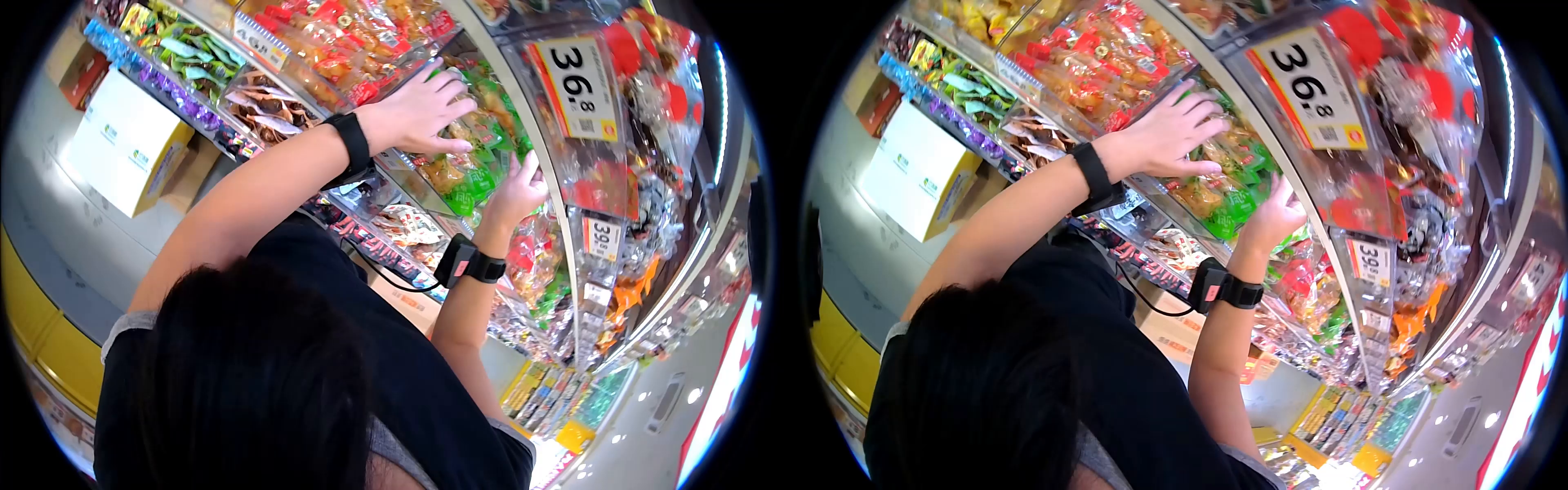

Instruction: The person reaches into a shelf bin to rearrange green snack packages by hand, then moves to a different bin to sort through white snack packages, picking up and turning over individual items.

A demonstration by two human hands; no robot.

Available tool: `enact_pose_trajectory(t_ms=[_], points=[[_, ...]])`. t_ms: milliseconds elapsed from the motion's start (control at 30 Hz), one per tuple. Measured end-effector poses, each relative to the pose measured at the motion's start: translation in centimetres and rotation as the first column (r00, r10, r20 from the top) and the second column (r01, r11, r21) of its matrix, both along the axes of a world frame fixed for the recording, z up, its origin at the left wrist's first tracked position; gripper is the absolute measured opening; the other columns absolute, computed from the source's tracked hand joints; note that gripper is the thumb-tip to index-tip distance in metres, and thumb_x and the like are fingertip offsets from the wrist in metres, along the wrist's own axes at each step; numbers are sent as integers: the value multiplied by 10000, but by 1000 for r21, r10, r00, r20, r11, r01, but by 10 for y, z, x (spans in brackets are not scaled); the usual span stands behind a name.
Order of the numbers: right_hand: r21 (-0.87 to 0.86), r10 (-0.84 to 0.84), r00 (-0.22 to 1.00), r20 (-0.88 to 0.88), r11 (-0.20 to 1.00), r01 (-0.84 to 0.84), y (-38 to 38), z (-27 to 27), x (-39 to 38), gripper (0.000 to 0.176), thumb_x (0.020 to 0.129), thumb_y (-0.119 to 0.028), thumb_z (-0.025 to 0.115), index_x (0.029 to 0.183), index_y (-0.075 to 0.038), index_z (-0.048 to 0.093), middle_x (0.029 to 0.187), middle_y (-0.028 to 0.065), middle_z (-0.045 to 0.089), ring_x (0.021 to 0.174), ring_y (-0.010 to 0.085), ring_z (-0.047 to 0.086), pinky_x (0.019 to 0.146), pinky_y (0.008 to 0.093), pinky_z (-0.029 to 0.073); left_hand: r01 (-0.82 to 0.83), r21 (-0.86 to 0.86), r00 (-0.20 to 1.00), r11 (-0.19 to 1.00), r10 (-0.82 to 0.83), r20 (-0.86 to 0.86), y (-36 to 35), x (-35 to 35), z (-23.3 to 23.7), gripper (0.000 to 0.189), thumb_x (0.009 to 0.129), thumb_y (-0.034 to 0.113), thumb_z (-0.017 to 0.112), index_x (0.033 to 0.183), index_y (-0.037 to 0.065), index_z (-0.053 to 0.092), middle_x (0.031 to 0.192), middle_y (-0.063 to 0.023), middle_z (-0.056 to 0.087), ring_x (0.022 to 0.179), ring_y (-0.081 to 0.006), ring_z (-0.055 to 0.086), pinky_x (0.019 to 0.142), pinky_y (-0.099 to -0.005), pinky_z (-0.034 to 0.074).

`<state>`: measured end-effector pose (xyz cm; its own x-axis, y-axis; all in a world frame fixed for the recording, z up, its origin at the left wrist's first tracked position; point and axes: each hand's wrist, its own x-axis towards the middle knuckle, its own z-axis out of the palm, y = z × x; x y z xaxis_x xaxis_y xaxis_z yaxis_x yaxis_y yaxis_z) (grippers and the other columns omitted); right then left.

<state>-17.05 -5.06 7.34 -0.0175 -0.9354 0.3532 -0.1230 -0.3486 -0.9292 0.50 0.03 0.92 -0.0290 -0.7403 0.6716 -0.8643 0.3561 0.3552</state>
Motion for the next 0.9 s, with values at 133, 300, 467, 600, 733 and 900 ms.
enact_pose_trajectory(t_ms=[133,300,467,600,733,900], points=[[-158,-39,997,64,986,49,27,-21,-13,67,898,-39,541,921,3,494,905,87,578,876,143,568,817,277,473,-27,-26,998,999,28,51,-1,2,0,635,849,546,467,1208,23,457,1201,-179,486,1235,-326,377,1087,-533,162],[-353,-119,992,48,927,128,57,-15,-16,120,840,39,582,933,-11,527,930,96,596,941,193,559,882,353,454,77,-165,997,983,-79,-3,5,-1,21,713,799,504,596,1263,14,367,1224,-189,467,1157,-349,436,1039,-550,245],[-652,-149,911,-384,742,-154,76,8,-13,244,709,33,697,923,-52,615,986,101,594,952,281,556,914,422,450,249,-316,968,915,-239,72,24,-25,50,449,672,250,693,1099,186,571,1020,22,574,978,-163,560,865,-358,443],[-629,-25,978,-208,769,-114,84,2,0,480,641,-65,785,1078,-59,584,1084,112,561,1076,324,512,892,441,466,212,-390,956,896,-272,-106,32,-23,50,358,587,88,661,939,157,654,878,20,614,818,-176,609,650,-306,501],[-550,13,956,-292,815,-179,71,-1,-10,601,616,-73,792,1157,-42,534,1180,142,537,1162,334,479,903,398,457,290,-389,894,874,-393,-217,48,-20,50,368,603,40,674,958,132,655,892,-7,627,814,-197,623,653,-309,516],[-313,276,817,-507,824,-473,61,0,-17,360,688,58,661,1029,-30,583,1115,145,586,1048,312,568,877,356,463,418,-465,746,780,-587,-314,65,-27,59,268,702,19,664,960,92,656,981,-66,625,878,-225,630,750,-314,525]])
